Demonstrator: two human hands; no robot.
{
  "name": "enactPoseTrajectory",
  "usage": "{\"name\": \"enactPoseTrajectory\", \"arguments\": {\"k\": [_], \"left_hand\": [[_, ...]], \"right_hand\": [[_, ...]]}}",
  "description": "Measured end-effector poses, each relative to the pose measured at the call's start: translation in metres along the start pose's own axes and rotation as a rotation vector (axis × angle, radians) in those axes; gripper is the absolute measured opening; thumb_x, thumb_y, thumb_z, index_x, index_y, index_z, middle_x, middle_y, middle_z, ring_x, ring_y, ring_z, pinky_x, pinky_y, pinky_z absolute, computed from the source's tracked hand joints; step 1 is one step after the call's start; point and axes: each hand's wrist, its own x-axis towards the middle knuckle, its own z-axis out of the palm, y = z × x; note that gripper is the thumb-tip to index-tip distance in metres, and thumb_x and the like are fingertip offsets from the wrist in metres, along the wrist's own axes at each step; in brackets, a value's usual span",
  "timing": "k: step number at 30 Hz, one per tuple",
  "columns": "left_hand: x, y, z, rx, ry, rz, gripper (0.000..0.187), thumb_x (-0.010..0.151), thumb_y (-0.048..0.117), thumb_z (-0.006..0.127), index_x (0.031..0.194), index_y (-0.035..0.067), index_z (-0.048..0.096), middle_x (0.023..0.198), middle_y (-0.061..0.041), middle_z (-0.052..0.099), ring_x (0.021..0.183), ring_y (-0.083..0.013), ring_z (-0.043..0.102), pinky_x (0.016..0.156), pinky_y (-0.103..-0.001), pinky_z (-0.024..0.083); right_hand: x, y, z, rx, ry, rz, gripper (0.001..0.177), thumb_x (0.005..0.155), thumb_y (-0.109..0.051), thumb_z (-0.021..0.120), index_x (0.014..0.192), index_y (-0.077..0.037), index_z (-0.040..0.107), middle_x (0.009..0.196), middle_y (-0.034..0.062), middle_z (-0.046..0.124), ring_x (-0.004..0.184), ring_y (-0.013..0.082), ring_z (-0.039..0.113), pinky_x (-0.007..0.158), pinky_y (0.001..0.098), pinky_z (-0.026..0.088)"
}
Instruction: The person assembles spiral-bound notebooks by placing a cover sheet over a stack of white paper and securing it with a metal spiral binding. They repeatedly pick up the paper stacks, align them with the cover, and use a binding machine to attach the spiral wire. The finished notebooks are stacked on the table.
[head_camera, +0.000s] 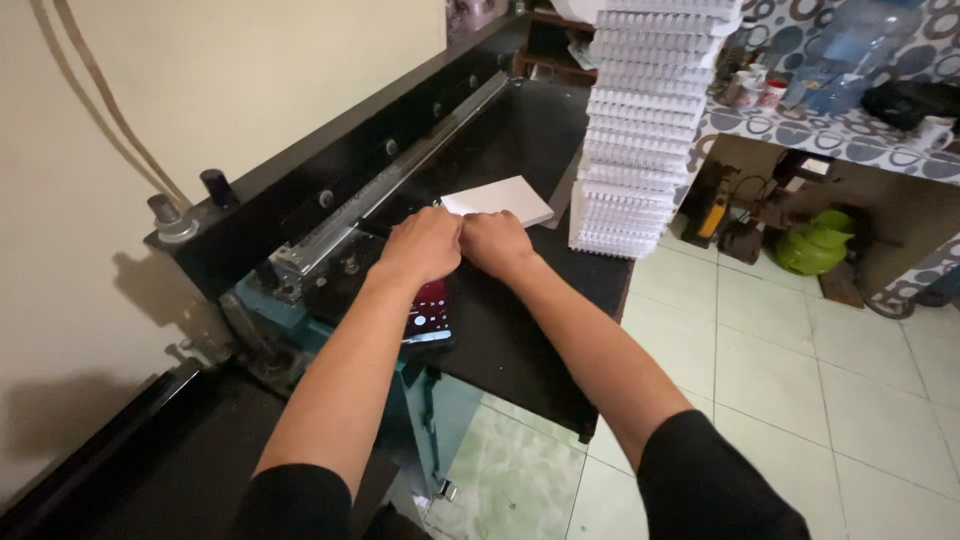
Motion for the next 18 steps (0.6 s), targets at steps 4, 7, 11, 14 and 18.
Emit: {"name": "enactPoseTrajectory", "arguments": {"k": [4, 7, 11, 14, 18], "left_hand": [[-0.017, -0.003, -0.015, -0.032, 0.021, -0.093, 0.026, 0.091, 0.019, 0.053, 0.101, 0.010, 0.075, 0.105, -0.019, 0.073, 0.105, -0.0489, 0.070, 0.090, -0.064, 0.056], [-0.033, -0.012, -0.022, -0.028, 0.034, -0.092, 0.026, 0.091, 0.020, 0.053, 0.102, 0.011, 0.075, 0.108, -0.018, 0.072, 0.107, -0.0489, 0.069, 0.090, -0.063, 0.055], [-0.053, -0.029, -0.034, -0.036, 0.094, -0.008, 0.023, 0.088, 0.014, 0.053, 0.100, 0.009, 0.072, 0.105, -0.021, 0.070, 0.106, -0.0492, 0.068, 0.087, -0.060, 0.056], [-0.072, -0.032, -0.049, -0.092, 0.146, 0.012, 0.024, 0.085, 0.014, 0.055, 0.100, 0.008, 0.072, 0.105, -0.021, 0.071, 0.106, -0.0484, 0.067, 0.087, -0.060, 0.055], [-0.077, -0.042, -0.050, -0.087, 0.202, 0.068, 0.022, 0.088, 0.017, 0.057, 0.099, 0.004, 0.071, 0.101, -0.024, 0.071, 0.104, -0.0489, 0.068, 0.083, -0.060, 0.055]], "right_hand": [[-0.003, -0.005, -0.009, 0.055, -0.047, 0.038, 0.018, 0.091, -0.020, 0.061, 0.099, -0.011, 0.074, 0.090, 0.0093, 0.076, 0.086, 0.0402, 0.076, 0.077, 0.0534, 0.061], [-0.004, -0.008, -0.009, 0.089, -0.057, 0.082, 0.019, 0.089, -0.012, 0.062, 0.102, -0.006, 0.074, 0.096, 0.0131, 0.075, 0.091, 0.0425, 0.075, 0.080, 0.0549, 0.061], [-0.008, -0.003, -0.013, 0.251, -0.081, 0.186, 0.027, 0.081, -0.014, 0.063, 0.104, 0.000, 0.066, 0.104, 0.0177, 0.068, 0.097, 0.0489, 0.072, 0.087, 0.0613, 0.057], [-0.019, 0.003, -0.033, 0.401, -0.112, 0.171, 0.046, 0.077, -0.018, 0.079, 0.113, 0.004, 0.061, 0.116, 0.0279, 0.063, 0.117, 0.0543, 0.062, 0.100, 0.0645, 0.049], [-0.017, 0.019, -0.054, 0.265, 0.062, 0.295, 0.017, 0.088, -0.011, 0.070, 0.104, -0.006, 0.065, 0.095, 0.0171, 0.070, 0.094, 0.0433, 0.074, 0.081, 0.0542, 0.058]]}}
